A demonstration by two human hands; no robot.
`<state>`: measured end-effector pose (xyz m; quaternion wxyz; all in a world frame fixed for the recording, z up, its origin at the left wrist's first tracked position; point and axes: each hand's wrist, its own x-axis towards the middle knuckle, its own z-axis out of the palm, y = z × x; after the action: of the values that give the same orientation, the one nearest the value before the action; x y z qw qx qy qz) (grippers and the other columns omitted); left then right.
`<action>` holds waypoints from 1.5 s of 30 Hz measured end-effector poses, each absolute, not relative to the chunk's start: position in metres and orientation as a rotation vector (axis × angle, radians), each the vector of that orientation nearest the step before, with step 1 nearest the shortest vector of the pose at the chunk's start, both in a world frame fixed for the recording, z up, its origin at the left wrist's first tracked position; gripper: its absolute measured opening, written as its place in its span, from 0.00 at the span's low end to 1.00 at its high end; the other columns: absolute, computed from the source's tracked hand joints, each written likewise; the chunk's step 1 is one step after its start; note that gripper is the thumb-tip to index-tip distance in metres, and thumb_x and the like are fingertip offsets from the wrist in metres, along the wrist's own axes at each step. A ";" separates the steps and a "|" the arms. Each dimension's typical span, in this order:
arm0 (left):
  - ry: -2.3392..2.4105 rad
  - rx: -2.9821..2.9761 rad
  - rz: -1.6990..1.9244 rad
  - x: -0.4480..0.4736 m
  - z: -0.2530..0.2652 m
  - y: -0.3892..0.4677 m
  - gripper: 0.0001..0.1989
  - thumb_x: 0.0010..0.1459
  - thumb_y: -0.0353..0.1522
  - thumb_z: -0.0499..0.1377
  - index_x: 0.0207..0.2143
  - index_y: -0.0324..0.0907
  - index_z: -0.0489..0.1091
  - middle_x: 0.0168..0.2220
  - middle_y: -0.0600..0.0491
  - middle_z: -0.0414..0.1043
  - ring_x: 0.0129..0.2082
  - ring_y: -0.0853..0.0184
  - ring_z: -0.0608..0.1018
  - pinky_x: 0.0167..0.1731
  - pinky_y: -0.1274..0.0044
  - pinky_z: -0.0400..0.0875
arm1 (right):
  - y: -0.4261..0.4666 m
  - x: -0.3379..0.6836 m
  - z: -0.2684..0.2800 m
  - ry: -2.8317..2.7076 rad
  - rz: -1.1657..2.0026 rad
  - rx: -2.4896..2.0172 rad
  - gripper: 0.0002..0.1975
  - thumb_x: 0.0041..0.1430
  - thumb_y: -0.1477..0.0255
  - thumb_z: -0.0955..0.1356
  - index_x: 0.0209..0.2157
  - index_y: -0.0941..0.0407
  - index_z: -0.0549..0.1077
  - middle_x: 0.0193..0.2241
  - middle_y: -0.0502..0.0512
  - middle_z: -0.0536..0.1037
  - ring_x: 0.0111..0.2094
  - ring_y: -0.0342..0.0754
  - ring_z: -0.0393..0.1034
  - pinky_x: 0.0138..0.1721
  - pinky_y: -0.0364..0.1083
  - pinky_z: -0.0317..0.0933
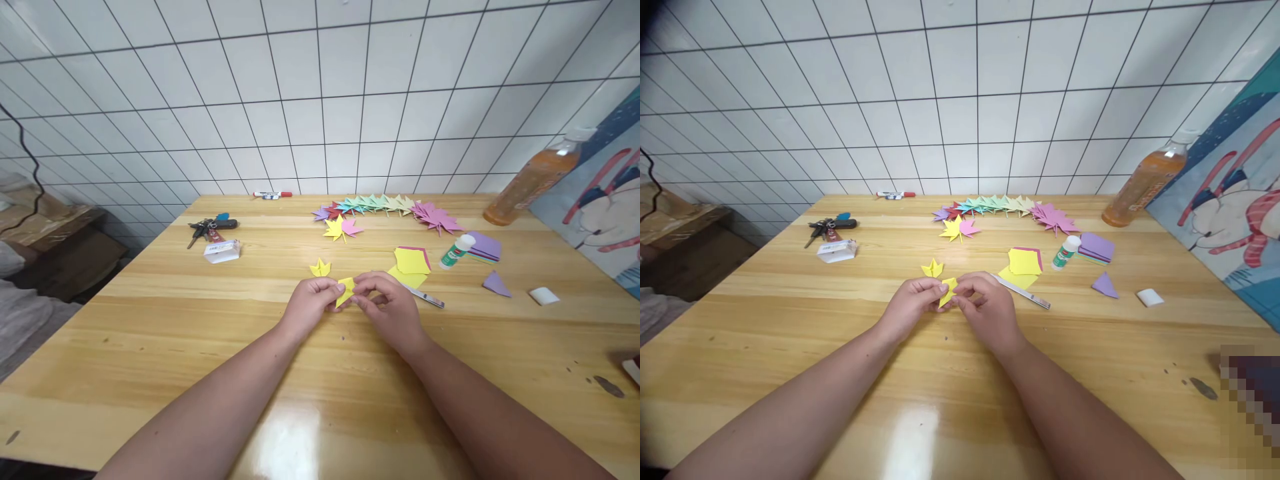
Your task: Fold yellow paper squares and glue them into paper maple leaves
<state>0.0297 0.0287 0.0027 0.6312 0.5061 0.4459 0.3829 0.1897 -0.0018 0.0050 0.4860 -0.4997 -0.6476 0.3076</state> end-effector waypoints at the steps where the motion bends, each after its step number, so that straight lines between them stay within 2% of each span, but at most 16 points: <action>1: 1.020 1.150 0.880 0.030 0.003 0.029 0.13 0.48 0.39 0.62 0.25 0.37 0.73 0.21 0.53 0.70 0.23 0.70 0.69 0.26 0.78 0.63 | -0.002 0.190 0.005 -1.560 0.768 -1.226 0.04 0.49 0.73 0.68 0.31 0.54 0.71 0.36 0.53 0.73 0.30 0.43 0.68 0.25 0.41 0.64; 5: 1.017 1.181 0.872 0.030 0.003 0.028 0.14 0.47 0.40 0.62 0.25 0.36 0.73 0.21 0.53 0.70 0.23 0.71 0.69 0.26 0.78 0.62 | 0.002 0.189 0.001 -1.525 0.789 -1.305 0.09 0.47 0.71 0.70 0.33 0.54 0.70 0.31 0.51 0.72 0.27 0.43 0.66 0.23 0.41 0.61; 9: 1.030 1.222 0.854 0.031 0.004 0.028 0.15 0.47 0.41 0.62 0.24 0.36 0.72 0.21 0.53 0.69 0.22 0.71 0.68 0.26 0.78 0.62 | 0.005 0.190 -0.003 -1.581 0.750 -1.292 0.05 0.46 0.72 0.70 0.29 0.55 0.71 0.32 0.51 0.73 0.27 0.42 0.66 0.24 0.41 0.60; 13: 1.015 1.261 0.826 0.030 0.005 0.028 0.15 0.47 0.41 0.62 0.21 0.37 0.72 0.20 0.53 0.70 0.22 0.71 0.68 0.26 0.79 0.61 | 0.003 0.191 -0.003 -1.615 0.741 -1.352 0.01 0.49 0.73 0.68 0.27 0.54 0.72 0.26 0.49 0.73 0.24 0.41 0.66 0.25 0.41 0.59; 15: 0.998 1.247 0.821 0.030 0.005 0.028 0.15 0.47 0.41 0.62 0.21 0.37 0.71 0.20 0.53 0.70 0.22 0.71 0.68 0.25 0.79 0.61 | 0.002 0.192 -0.002 -1.675 0.697 -1.384 0.03 0.50 0.74 0.67 0.28 0.53 0.73 0.25 0.48 0.74 0.23 0.42 0.66 0.25 0.42 0.59; 19: 0.943 1.103 0.839 0.027 0.006 0.030 0.13 0.45 0.40 0.63 0.23 0.37 0.72 0.21 0.53 0.70 0.22 0.71 0.70 0.26 0.79 0.63 | 0.001 0.194 -0.001 -1.830 0.553 -1.348 0.07 0.53 0.74 0.66 0.32 0.50 0.75 0.30 0.49 0.77 0.29 0.45 0.70 0.30 0.44 0.61; 24: 0.897 1.029 0.850 0.026 0.008 0.031 0.13 0.44 0.38 0.65 0.28 0.36 0.73 0.24 0.51 0.72 0.25 0.70 0.73 0.28 0.78 0.64 | 0.001 0.195 0.000 -1.851 0.575 -1.204 0.10 0.55 0.75 0.64 0.33 0.49 0.76 0.34 0.49 0.79 0.35 0.46 0.71 0.37 0.46 0.64; 29: 0.898 1.075 0.946 0.030 0.004 0.029 0.12 0.46 0.36 0.64 0.28 0.37 0.69 0.22 0.55 0.71 0.20 0.74 0.69 0.25 0.80 0.62 | -0.002 0.192 0.006 -1.576 0.845 -1.339 0.07 0.54 0.68 0.65 0.34 0.53 0.73 0.28 0.51 0.76 0.25 0.44 0.69 0.24 0.43 0.63; 32: 0.975 1.144 1.012 0.033 0.001 0.027 0.12 0.46 0.36 0.64 0.28 0.38 0.67 0.18 0.58 0.67 0.18 0.75 0.66 0.23 0.81 0.60 | -0.002 0.190 0.007 -1.466 1.066 -1.396 0.12 0.54 0.62 0.64 0.27 0.55 0.71 0.19 0.48 0.69 0.19 0.42 0.63 0.20 0.41 0.60; 35: 1.008 1.226 1.041 0.034 -0.001 0.026 0.12 0.46 0.37 0.64 0.28 0.38 0.66 0.20 0.58 0.68 0.20 0.75 0.67 0.23 0.81 0.60 | 0.000 0.189 0.004 -1.458 1.163 -1.434 0.13 0.51 0.60 0.66 0.24 0.55 0.71 0.17 0.46 0.66 0.17 0.40 0.60 0.19 0.41 0.59; 39: 1.026 1.235 1.025 0.034 -0.001 0.026 0.13 0.44 0.36 0.65 0.27 0.38 0.66 0.23 0.56 0.69 0.23 0.73 0.70 0.26 0.80 0.62 | 0.002 0.188 -0.001 -1.411 1.127 -1.446 0.09 0.48 0.63 0.68 0.25 0.55 0.72 0.20 0.47 0.69 0.20 0.40 0.59 0.21 0.40 0.58; 43: 0.954 1.138 0.974 0.031 0.003 0.027 0.18 0.45 0.35 0.64 0.39 0.40 0.67 0.24 0.56 0.70 0.24 0.72 0.72 0.29 0.79 0.65 | 0.001 0.188 0.001 -1.448 1.180 -1.384 0.08 0.49 0.65 0.67 0.25 0.56 0.70 0.21 0.47 0.69 0.20 0.40 0.59 0.21 0.39 0.56; 45: 0.948 1.142 0.939 0.030 0.005 0.027 0.19 0.45 0.35 0.64 0.40 0.40 0.68 0.24 0.56 0.70 0.24 0.72 0.72 0.29 0.79 0.64 | 0.000 0.188 0.003 -1.496 1.184 -1.388 0.07 0.48 0.66 0.67 0.23 0.56 0.69 0.19 0.46 0.68 0.20 0.39 0.58 0.20 0.39 0.54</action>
<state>0.0300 0.0271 0.0046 0.6388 0.5002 0.4152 0.4114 0.1877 0.0005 0.0034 0.3813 -0.5438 -0.5864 0.4638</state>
